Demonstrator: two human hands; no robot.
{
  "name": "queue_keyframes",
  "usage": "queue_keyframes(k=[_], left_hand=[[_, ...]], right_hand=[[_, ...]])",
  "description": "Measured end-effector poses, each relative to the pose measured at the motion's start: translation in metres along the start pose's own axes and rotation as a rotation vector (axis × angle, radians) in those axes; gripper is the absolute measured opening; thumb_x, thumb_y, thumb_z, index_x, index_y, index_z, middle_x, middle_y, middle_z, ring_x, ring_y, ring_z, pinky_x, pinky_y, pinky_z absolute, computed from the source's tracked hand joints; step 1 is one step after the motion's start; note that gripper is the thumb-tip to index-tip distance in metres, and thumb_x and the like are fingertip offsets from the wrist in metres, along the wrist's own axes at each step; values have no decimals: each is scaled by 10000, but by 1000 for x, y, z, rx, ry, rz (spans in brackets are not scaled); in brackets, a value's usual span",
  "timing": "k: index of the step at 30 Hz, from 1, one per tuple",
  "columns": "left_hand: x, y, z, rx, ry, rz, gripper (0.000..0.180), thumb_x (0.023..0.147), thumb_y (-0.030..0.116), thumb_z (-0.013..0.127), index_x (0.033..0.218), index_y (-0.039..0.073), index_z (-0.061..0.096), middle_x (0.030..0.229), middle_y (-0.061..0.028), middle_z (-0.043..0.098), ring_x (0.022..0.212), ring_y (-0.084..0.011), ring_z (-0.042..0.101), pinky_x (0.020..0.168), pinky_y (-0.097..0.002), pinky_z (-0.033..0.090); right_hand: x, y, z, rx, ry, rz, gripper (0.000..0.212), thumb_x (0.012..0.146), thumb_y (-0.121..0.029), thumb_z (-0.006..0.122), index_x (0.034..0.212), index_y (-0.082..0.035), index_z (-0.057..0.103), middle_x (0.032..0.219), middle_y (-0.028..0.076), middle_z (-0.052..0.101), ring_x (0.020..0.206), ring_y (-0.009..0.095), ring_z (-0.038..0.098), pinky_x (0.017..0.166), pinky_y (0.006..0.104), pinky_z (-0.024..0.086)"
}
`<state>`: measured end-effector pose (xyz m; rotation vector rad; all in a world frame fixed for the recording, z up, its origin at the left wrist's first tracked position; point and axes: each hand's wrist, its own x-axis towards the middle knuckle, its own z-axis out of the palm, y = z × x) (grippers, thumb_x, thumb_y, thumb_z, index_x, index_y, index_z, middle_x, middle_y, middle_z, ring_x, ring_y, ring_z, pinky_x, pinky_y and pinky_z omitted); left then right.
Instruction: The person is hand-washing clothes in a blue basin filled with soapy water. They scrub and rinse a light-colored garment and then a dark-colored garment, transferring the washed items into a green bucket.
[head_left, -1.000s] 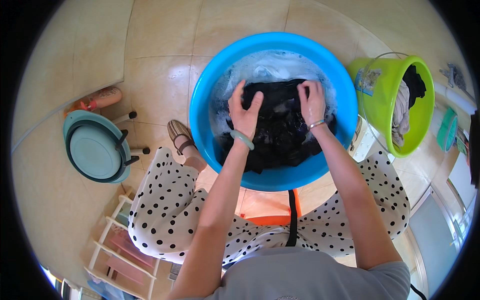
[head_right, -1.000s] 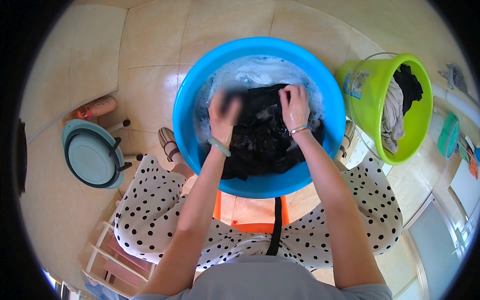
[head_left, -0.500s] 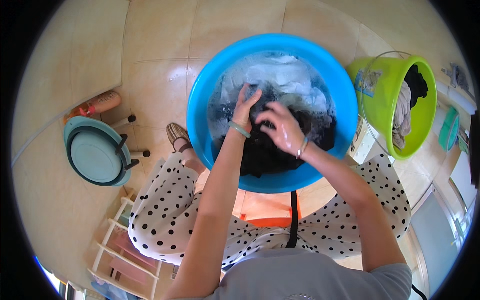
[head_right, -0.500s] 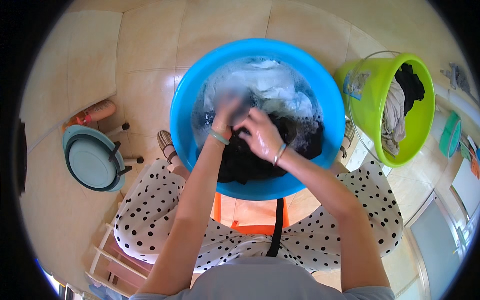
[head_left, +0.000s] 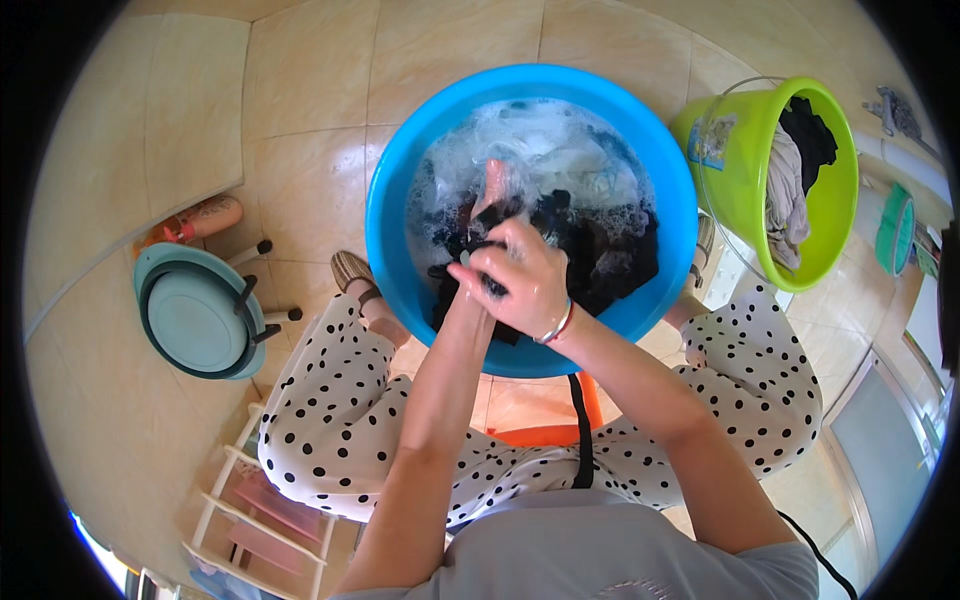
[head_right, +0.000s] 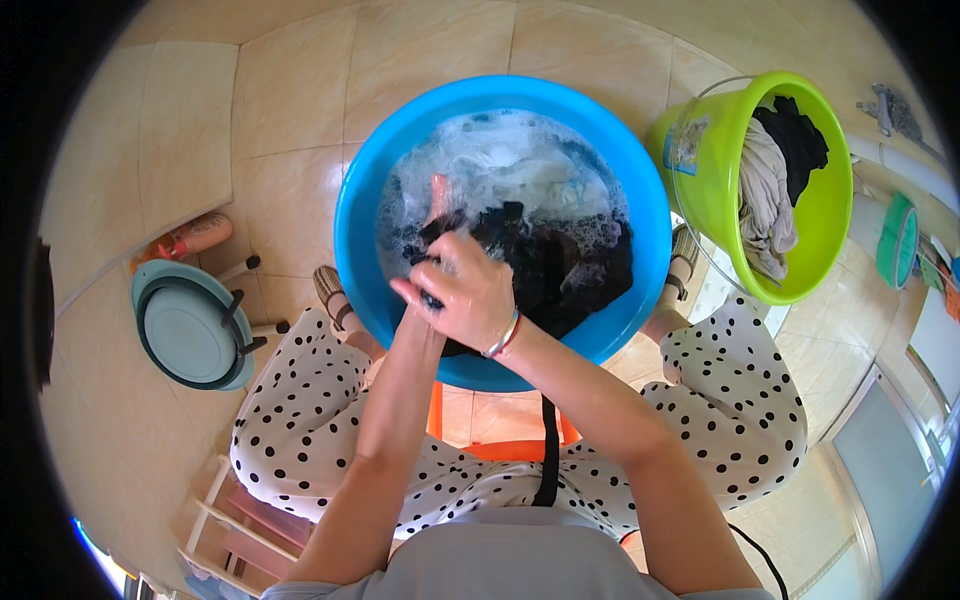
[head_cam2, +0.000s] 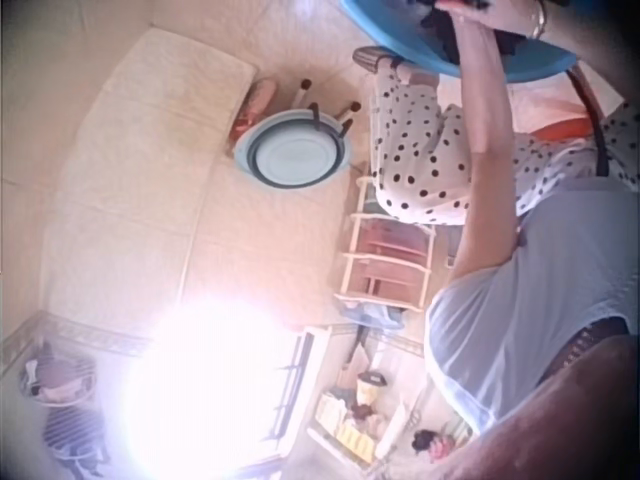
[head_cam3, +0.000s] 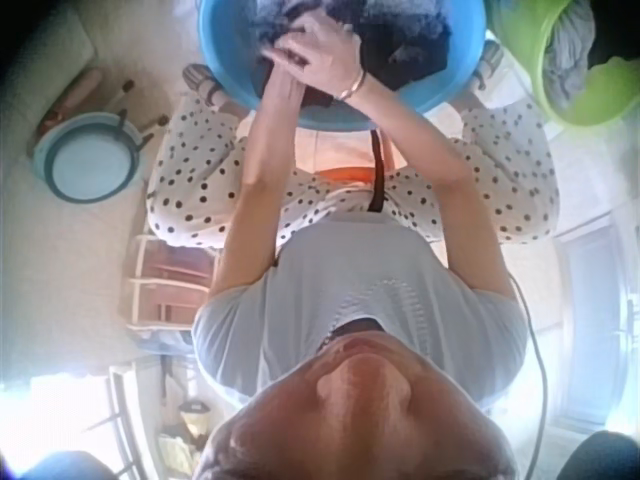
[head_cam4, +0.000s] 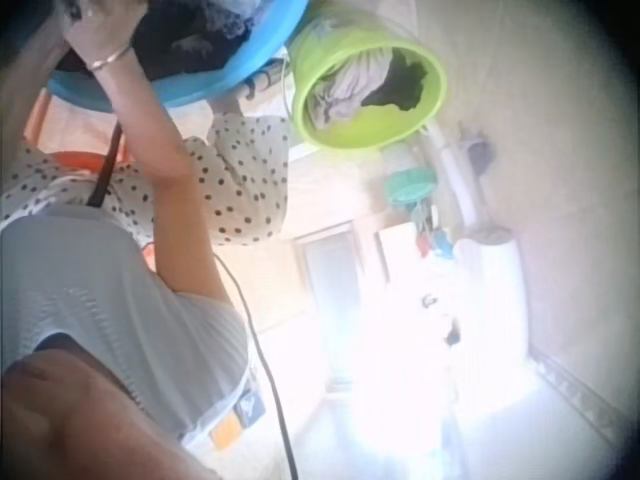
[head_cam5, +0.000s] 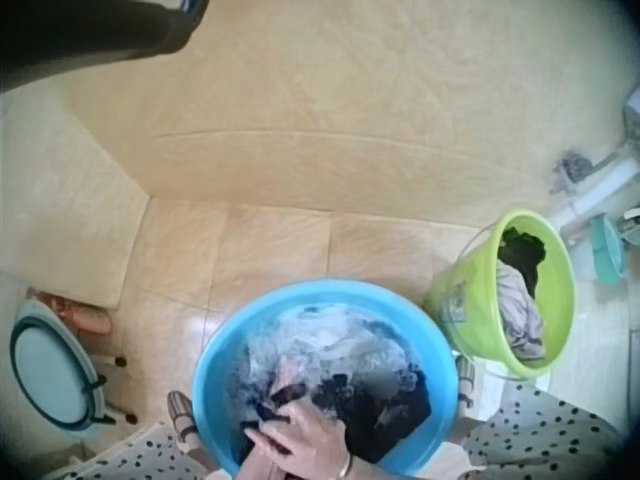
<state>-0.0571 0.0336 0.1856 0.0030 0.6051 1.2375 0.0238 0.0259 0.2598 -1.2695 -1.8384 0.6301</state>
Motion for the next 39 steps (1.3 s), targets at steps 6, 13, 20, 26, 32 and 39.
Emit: queue_keyframes(k=[6,13,20,26,32,39], left_hand=[[4,-6,11,63,549,145,300,845,204,611,1052,-14,619,762,-21,581,659,-152,543,632,-279,453],[10,-22,-11,697,677,181,303,858,235,652,1054,7,614,949,-3,594,902,-97,516,818,-258,426],[15,-21,-64,1636,465,164,628,887,6,538,1390,355,401,1392,-322,341,1253,-471,377,919,-440,448],[60,-2,-95,877,535,-188,509,823,49,607,1322,73,508,1325,-121,500,1156,-224,501,938,-344,424],[28,10,-30,186,349,-174,760,817,83,689,1440,133,258,1250,-182,499,1100,-275,546,914,-387,483],[-2,-3,8,-93,0,-122,520,889,40,548,1372,120,370,1150,-121,545,1014,-215,566,853,-366,497]], right_hand=[[5,31,9,287,-9,219,77,827,-54,599,790,8,576,716,164,543,647,357,548,571,374,445],[-22,157,11,-213,-68,381,169,862,-168,594,771,-25,597,765,171,598,700,389,576,617,437,467],[-59,169,15,-580,-586,32,359,832,-105,581,1187,-133,537,1185,117,521,971,325,553,803,458,465],[-25,177,52,-315,-689,769,342,794,-96,605,1132,-57,565,931,212,611,942,384,575,822,445,472],[-16,27,-11,108,-492,-8,169,723,-244,711,748,-128,592,874,28,511,805,212,537,635,319,486],[5,-11,-15,-108,-300,-153,359,654,-344,743,956,-191,625,912,-7,511,777,165,514,571,277,471]])
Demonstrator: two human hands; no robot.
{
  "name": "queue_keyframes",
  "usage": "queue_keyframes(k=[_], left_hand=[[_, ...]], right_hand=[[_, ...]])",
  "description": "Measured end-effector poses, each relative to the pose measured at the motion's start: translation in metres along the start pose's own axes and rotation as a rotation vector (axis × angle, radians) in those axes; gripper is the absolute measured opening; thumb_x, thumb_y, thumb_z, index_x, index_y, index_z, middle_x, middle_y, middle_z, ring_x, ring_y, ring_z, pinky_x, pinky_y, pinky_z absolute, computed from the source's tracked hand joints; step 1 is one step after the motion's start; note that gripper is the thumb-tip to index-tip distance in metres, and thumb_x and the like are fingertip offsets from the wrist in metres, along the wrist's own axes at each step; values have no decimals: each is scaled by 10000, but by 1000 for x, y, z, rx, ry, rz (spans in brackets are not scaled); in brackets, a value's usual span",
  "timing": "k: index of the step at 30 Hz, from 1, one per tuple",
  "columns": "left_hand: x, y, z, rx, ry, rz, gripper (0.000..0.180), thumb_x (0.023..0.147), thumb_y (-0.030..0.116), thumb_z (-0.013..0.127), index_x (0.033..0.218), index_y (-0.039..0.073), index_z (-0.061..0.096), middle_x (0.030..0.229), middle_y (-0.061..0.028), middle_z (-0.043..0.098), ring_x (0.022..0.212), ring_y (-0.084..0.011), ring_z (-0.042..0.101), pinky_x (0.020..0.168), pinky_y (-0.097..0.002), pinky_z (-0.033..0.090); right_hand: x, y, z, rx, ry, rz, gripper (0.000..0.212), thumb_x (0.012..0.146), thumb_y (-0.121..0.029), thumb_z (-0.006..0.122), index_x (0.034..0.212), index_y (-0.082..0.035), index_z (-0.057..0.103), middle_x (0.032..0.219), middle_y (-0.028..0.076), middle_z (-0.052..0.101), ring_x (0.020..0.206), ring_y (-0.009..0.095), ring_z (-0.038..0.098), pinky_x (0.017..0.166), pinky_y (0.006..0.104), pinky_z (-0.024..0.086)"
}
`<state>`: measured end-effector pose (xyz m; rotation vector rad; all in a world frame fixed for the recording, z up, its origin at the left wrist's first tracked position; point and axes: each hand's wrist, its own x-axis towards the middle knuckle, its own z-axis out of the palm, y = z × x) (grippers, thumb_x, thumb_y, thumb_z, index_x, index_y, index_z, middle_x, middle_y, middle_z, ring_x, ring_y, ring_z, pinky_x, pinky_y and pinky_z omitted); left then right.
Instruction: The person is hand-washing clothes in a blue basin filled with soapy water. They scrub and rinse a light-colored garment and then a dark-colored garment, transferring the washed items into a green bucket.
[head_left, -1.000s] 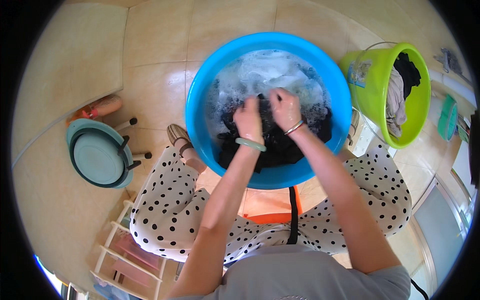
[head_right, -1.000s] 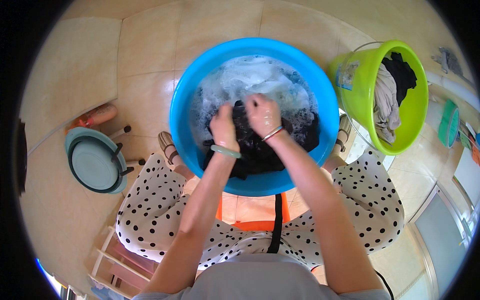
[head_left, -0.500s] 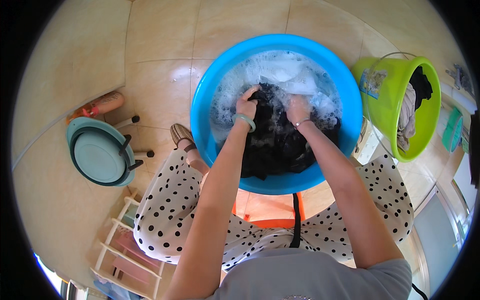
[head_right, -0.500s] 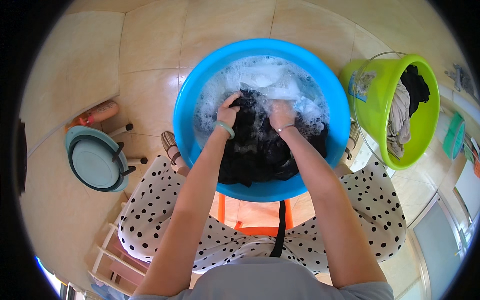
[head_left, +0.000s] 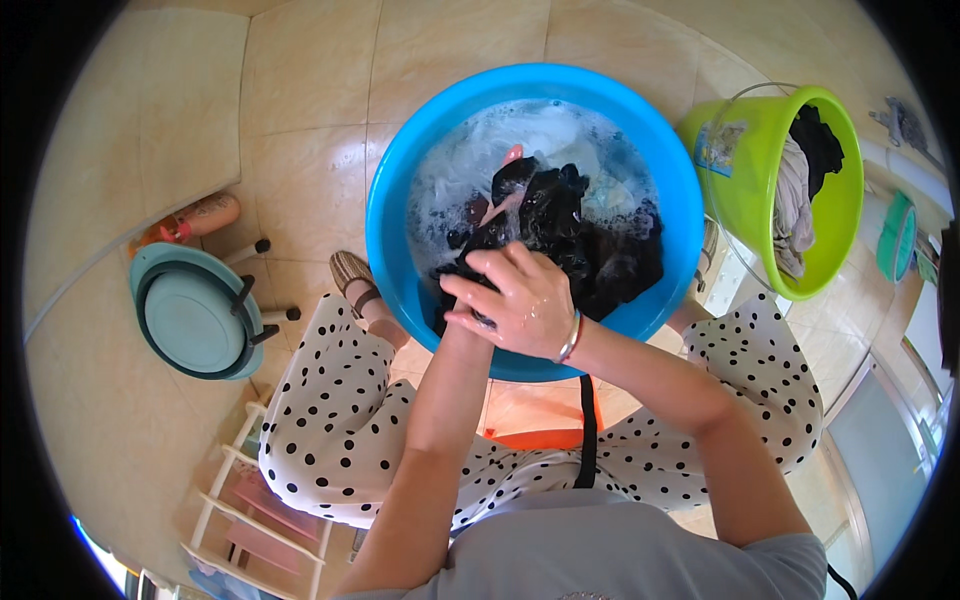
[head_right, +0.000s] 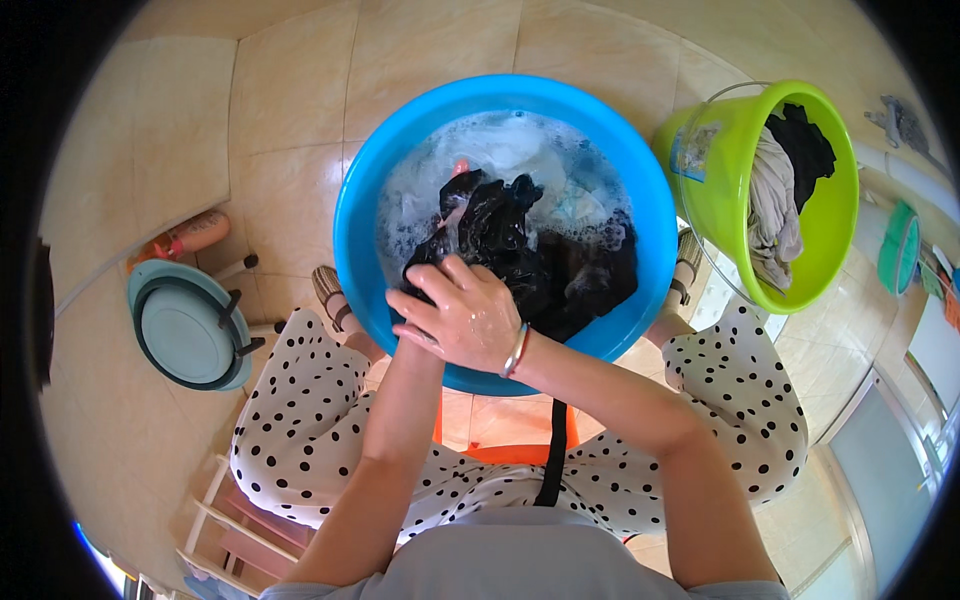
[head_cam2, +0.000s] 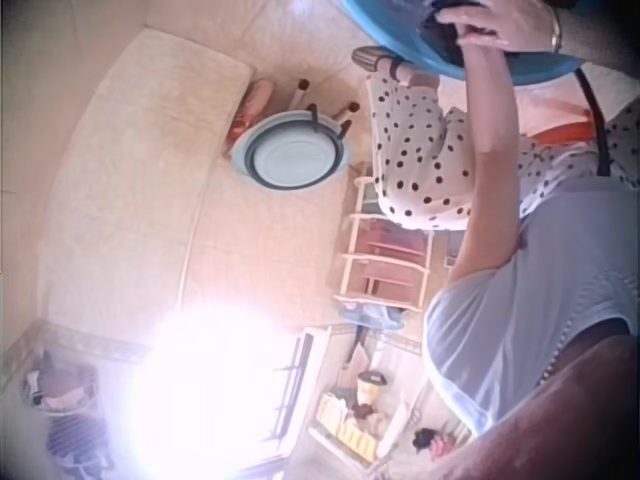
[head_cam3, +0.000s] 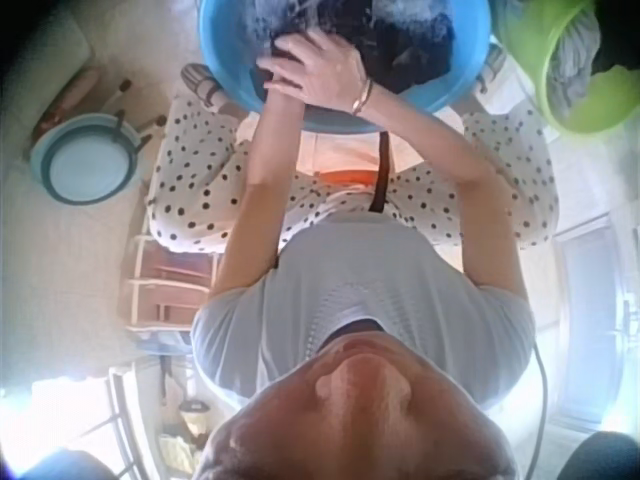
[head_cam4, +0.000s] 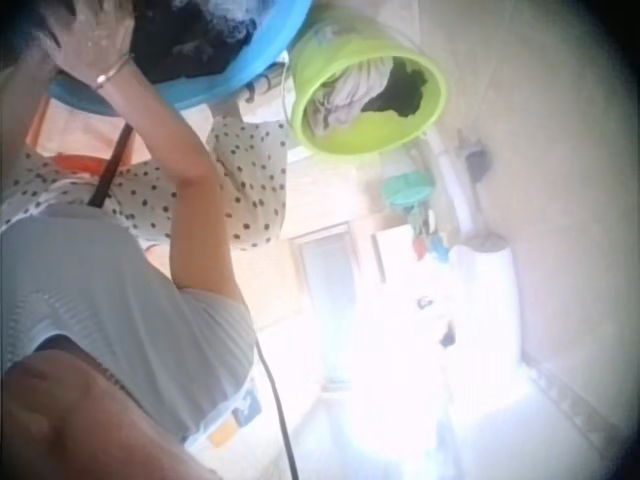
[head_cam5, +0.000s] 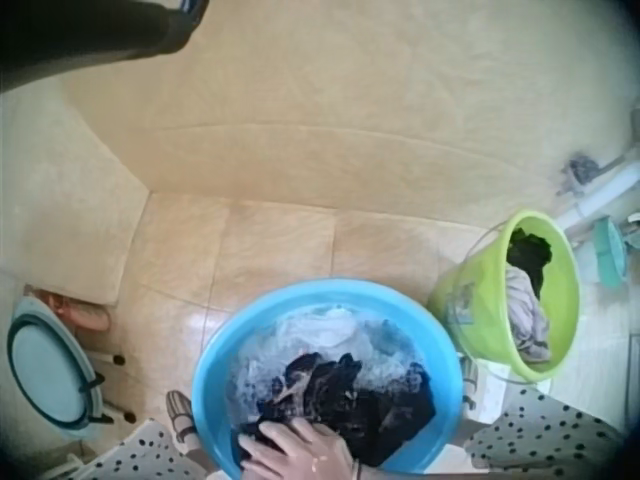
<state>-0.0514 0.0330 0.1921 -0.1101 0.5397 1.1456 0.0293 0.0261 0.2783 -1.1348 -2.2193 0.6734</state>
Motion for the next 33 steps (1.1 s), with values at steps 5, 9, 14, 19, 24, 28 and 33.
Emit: queue_keyframes(k=[5,9,14,19,24,28,33], left_hand=[[-4,-2,-16,-30,-1,48,444,906,67,530,1334,100,416,1097,-106,563,962,-199,575,816,-359,501],[2,-5,-42,18,88,146,390,920,89,516,1305,84,453,1054,-94,577,920,-187,582,786,-353,504],[9,-3,46,361,856,252,234,848,180,611,966,-21,635,874,-35,618,751,-123,557,669,-277,460],[15,-11,2,698,861,273,338,865,271,673,1057,-4,631,929,-30,628,906,-118,537,849,-256,417],[19,4,-57,1598,531,449,608,868,128,640,1410,249,394,1397,-251,375,1268,-393,376,1051,-411,334],[37,5,-86,1544,607,-43,567,862,-32,564,1342,260,496,1260,-251,526,1207,-322,480,1015,-383,396],[56,19,-135,996,680,13,482,837,42,618,1308,106,537,1311,-120,512,1089,-251,550,933,-355,428]], right_hand=[[11,9,15,32,324,57,227,627,-256,787,692,-165,589,776,-8,496,633,145,539,421,264,434],[14,24,20,216,301,198,174,685,-118,721,660,-105,550,684,52,507,579,226,566,455,318,456],[-17,111,48,188,215,467,141,822,-159,609,740,-46,587,767,150,608,659,365,590,573,416,485],[-43,174,51,-25,172,647,199,877,-214,595,788,-37,606,804,155,596,727,386,580,633,455,467],[-52,153,63,-357,-140,336,423,817,-153,628,1225,-163,517,1178,123,480,1028,359,481,850,453,445],[-81,181,86,-435,-483,285,385,838,-75,528,1216,-145,545,1140,121,558,968,323,569,824,414,499],[-20,169,104,-171,-776,1033,290,845,-123,538,1120,-43,585,1016,177,634,914,335,613,817,426,501]])
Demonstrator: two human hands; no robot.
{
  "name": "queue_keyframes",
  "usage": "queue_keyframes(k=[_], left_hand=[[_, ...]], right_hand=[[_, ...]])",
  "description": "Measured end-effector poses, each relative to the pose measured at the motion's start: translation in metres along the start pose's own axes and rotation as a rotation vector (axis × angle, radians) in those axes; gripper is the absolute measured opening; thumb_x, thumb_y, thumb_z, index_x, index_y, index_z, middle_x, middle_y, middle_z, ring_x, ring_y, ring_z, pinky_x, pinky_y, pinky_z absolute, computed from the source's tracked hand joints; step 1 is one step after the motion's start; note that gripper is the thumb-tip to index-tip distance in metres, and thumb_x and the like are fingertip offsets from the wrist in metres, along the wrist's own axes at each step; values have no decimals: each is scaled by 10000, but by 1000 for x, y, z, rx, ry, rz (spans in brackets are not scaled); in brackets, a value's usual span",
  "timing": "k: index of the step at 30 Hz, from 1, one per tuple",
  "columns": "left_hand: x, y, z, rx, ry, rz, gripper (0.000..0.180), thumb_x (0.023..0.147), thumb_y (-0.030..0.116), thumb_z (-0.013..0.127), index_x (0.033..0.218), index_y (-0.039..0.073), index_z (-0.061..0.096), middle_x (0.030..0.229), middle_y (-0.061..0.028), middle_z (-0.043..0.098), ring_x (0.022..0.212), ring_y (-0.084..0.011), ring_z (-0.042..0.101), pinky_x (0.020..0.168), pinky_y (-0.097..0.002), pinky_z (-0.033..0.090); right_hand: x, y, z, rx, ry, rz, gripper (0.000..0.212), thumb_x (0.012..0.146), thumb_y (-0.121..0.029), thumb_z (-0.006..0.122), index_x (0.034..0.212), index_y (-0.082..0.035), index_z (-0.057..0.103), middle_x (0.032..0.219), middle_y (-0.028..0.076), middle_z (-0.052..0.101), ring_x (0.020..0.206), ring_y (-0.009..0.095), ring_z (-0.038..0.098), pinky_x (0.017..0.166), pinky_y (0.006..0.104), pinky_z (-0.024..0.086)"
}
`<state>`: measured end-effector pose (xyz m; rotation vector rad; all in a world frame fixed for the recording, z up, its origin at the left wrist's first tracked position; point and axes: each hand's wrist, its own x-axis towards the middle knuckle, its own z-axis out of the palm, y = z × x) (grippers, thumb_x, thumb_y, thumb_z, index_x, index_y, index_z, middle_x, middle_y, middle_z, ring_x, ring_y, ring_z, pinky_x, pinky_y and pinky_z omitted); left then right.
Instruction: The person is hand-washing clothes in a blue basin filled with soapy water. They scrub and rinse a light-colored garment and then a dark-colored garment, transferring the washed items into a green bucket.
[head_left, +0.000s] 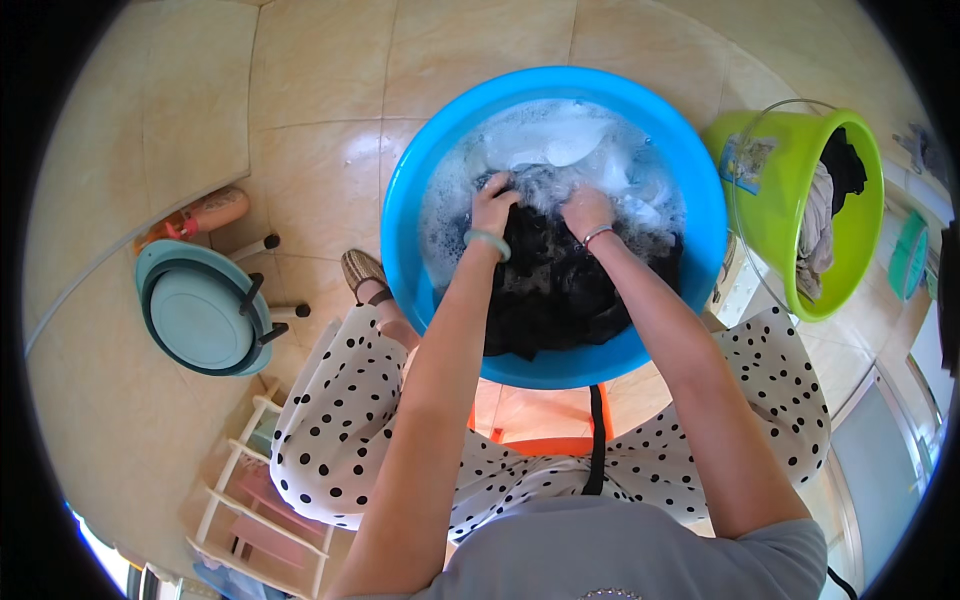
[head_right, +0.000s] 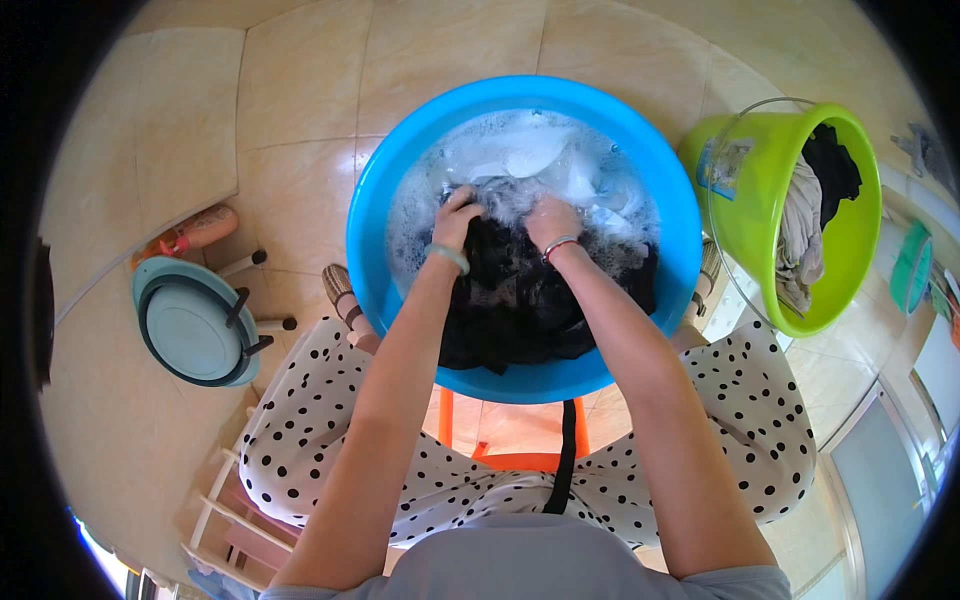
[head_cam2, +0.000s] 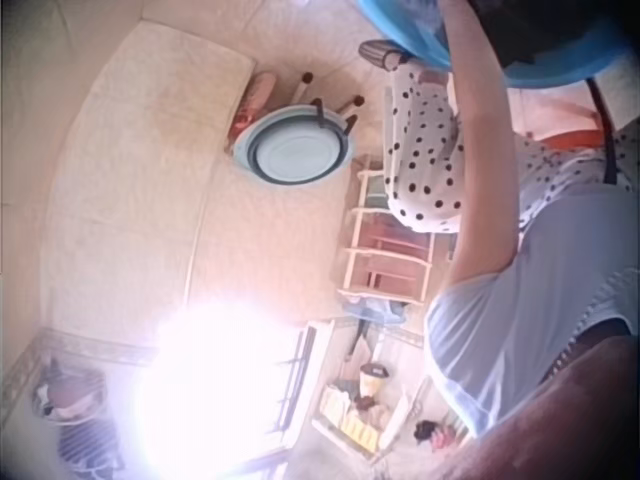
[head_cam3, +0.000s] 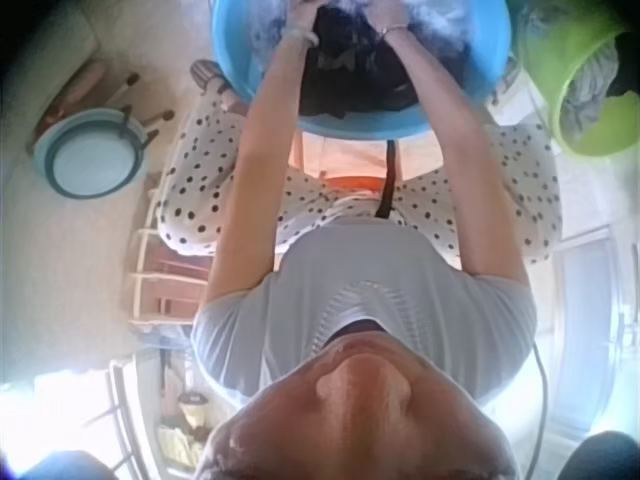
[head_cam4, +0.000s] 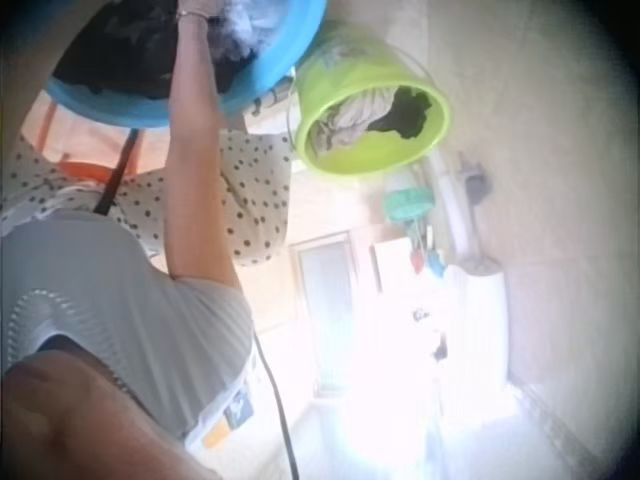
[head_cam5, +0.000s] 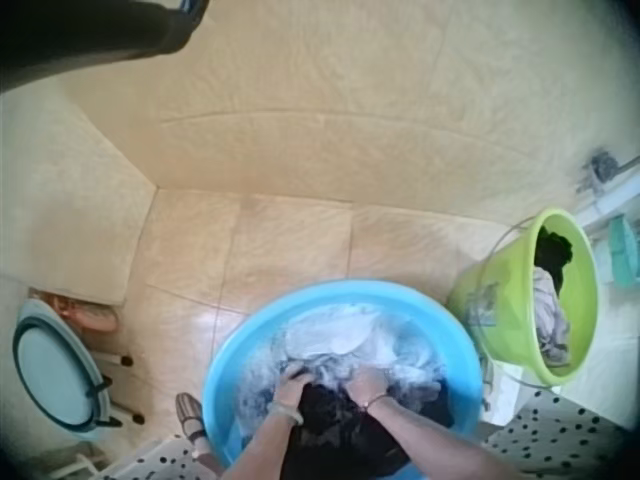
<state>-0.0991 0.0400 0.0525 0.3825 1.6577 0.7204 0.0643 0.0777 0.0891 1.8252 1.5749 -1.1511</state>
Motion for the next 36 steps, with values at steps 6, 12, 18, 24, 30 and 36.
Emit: queue_keyframes(k=[6,12,18,24,30,36], left_hand=[[-82,68,24,-741,-264,-64,776,839,118,673,1464,98,214,1277,-157,488,1109,-266,528,899,-381,475],[-112,80,18,-804,-590,107,604,898,158,539,1442,117,279,1195,-100,536,1073,-211,543,914,-375,465],[-117,64,21,-959,-591,52,508,930,233,469,1406,112,341,1165,-74,550,1040,-195,552,892,-358,469],[-94,21,28,-1032,-440,83,455,962,309,399,1370,107,404,1134,-47,564,1008,-180,561,870,-341,473],[-130,96,62,-379,128,-11,252,879,211,623,980,-19,649,932,-12,607,847,-102,491,817,-266,402],[-80,56,30,-261,186,179,575,896,272,637,1403,154,394,1329,-131,501,1235,-259,458,1055,-381,322]], right_hand=[[-142,-13,-30,275,416,-962,140,762,-231,701,833,-140,623,914,64,526,877,257,571,689,345,505],[-189,-54,-51,62,594,-1179,403,619,-334,766,978,-200,640,853,-39,510,739,147,496,571,253,452],[-169,-72,-51,306,926,-1004,311,577,-258,815,825,-167,650,787,6,516,640,155,554,483,253,469],[-145,-64,-50,536,894,-913,180,695,-133,726,664,-114,550,662,46,507,567,206,570,472,305,476],[-44,21,-28,433,802,-604,126,838,-173,591,777,-63,606,777,149,625,693,357,607,585,416,484],[-31,40,-19,126,914,-469,296,824,-228,657,1094,-132,583,1119,125,516,997,340,497,809,431,456]])
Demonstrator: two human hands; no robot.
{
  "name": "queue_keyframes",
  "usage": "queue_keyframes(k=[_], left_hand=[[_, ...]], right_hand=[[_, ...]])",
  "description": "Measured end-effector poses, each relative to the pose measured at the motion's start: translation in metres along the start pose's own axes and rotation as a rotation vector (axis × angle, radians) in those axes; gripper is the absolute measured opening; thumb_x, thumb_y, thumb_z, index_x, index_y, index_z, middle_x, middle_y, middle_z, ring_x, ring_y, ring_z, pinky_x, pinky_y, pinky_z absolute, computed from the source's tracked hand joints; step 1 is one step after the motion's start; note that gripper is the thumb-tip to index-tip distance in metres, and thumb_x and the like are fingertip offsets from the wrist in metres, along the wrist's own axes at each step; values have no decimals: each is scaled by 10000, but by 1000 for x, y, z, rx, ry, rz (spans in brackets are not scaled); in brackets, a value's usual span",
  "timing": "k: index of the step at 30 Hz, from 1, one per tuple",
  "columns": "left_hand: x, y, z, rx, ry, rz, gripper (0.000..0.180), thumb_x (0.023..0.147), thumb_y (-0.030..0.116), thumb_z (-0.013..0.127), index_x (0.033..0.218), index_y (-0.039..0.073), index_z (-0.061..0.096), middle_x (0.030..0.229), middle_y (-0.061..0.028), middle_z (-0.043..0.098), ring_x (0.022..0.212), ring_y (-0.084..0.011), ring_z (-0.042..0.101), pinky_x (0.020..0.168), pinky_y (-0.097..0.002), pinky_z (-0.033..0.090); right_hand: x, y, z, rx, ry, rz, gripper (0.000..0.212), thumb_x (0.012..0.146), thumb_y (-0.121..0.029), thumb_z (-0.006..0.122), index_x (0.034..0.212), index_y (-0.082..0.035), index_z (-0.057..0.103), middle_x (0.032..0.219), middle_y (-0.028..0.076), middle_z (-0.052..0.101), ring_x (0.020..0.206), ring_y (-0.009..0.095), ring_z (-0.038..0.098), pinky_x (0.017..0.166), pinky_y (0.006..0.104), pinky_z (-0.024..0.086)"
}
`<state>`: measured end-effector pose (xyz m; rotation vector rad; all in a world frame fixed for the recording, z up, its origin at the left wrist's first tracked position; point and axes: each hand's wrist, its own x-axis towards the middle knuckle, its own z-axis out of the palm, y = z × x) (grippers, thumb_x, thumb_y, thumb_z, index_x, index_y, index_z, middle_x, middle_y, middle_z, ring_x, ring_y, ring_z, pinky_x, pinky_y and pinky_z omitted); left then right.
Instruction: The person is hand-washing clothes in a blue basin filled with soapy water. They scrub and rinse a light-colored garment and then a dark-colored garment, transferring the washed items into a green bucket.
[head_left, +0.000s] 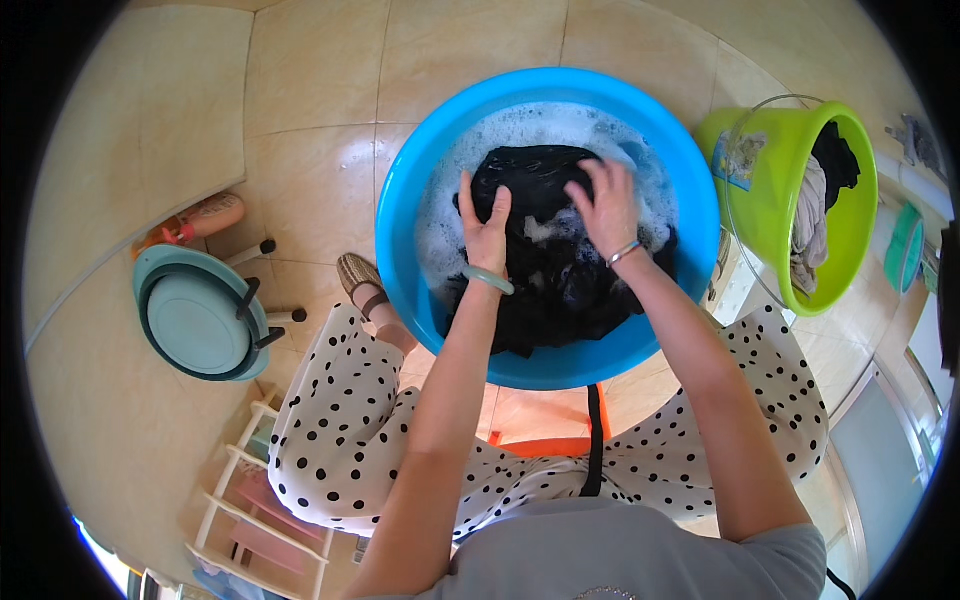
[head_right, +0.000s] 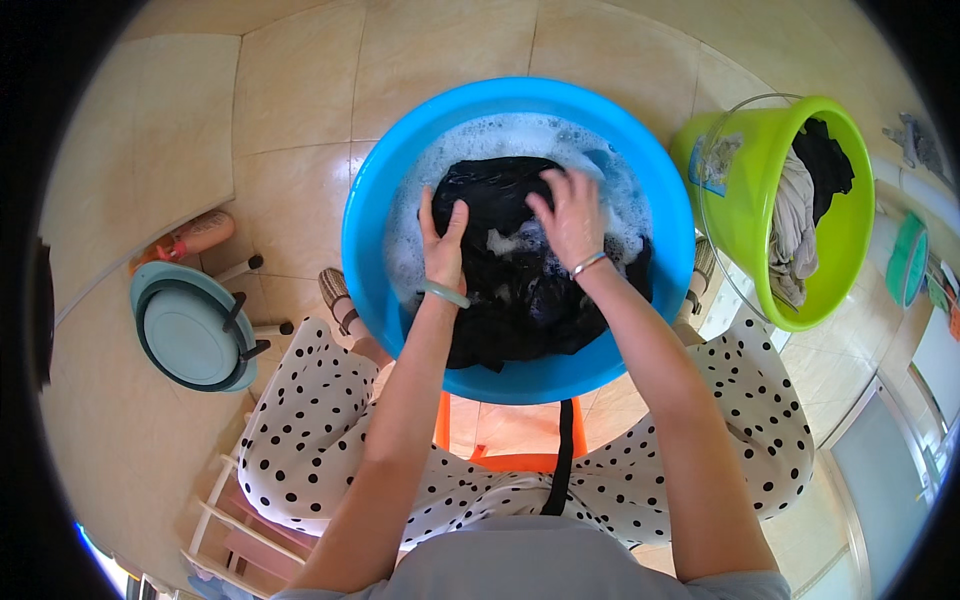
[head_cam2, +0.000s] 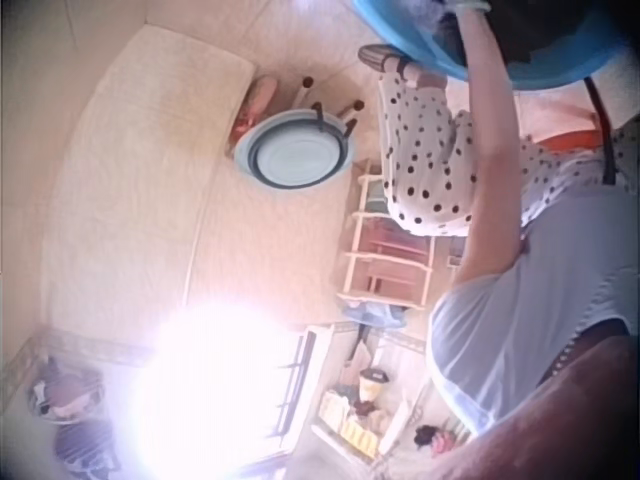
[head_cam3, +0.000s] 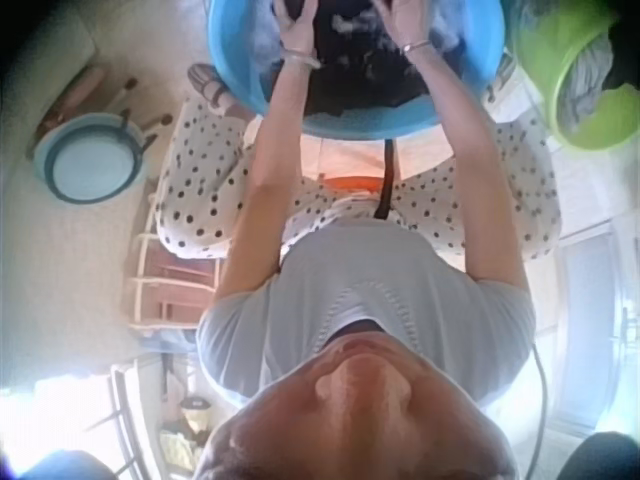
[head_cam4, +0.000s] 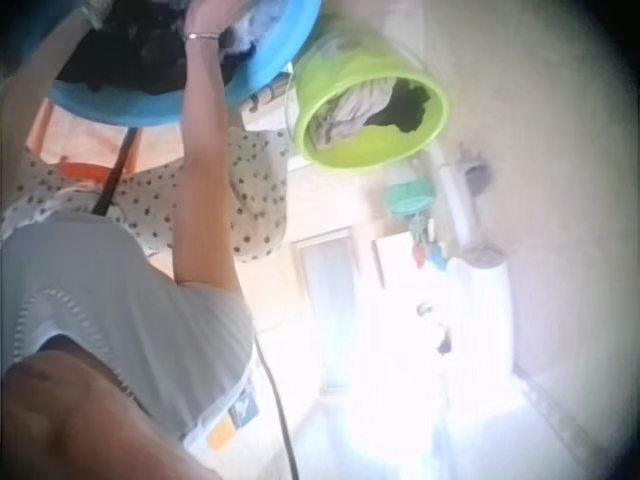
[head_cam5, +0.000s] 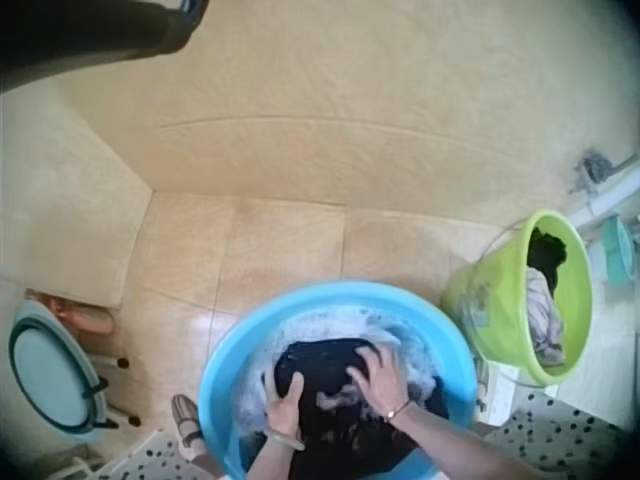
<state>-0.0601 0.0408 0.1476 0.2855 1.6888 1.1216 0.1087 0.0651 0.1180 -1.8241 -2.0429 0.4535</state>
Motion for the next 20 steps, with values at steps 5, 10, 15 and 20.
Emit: queue_keyframes(k=[5,10,15,20], left_hand=[[38,-46,-11,311,-167,-35,518,908,101,593,1396,134,422,1372,-130,479,1269,-270,437,1046,-384,341],[42,-24,-3,-117,-243,-367,666,832,120,660,1417,75,345,1318,-126,498,1213,-254,460,1016,-369,371],[33,-8,-18,-547,-591,-667,631,881,244,642,1383,37,320,1236,-123,546,1074,-267,565,950,-405,453],[-6,12,-1,-672,-661,-334,694,879,105,614,1460,175,240,1247,-158,528,1138,-270,539,953,-426,468]], right_hand=[[-29,37,43,-195,-563,-280,488,804,-25,553,1272,-160,517,1283,129,482,1020,336,542,768,445,519],[17,-35,24,89,-628,401,306,810,-101,607,1110,-43,579,1068,199,605,995,334,576,773,397,512],[-27,-111,-71,475,-284,-495,135,750,-246,695,742,-155,596,846,18,513,752,194,543,616,299,477],[-32,-146,-104,392,-250,-522,329,653,-322,757,927,-176,649,848,-20,525,730,171,510,601,257,463]])
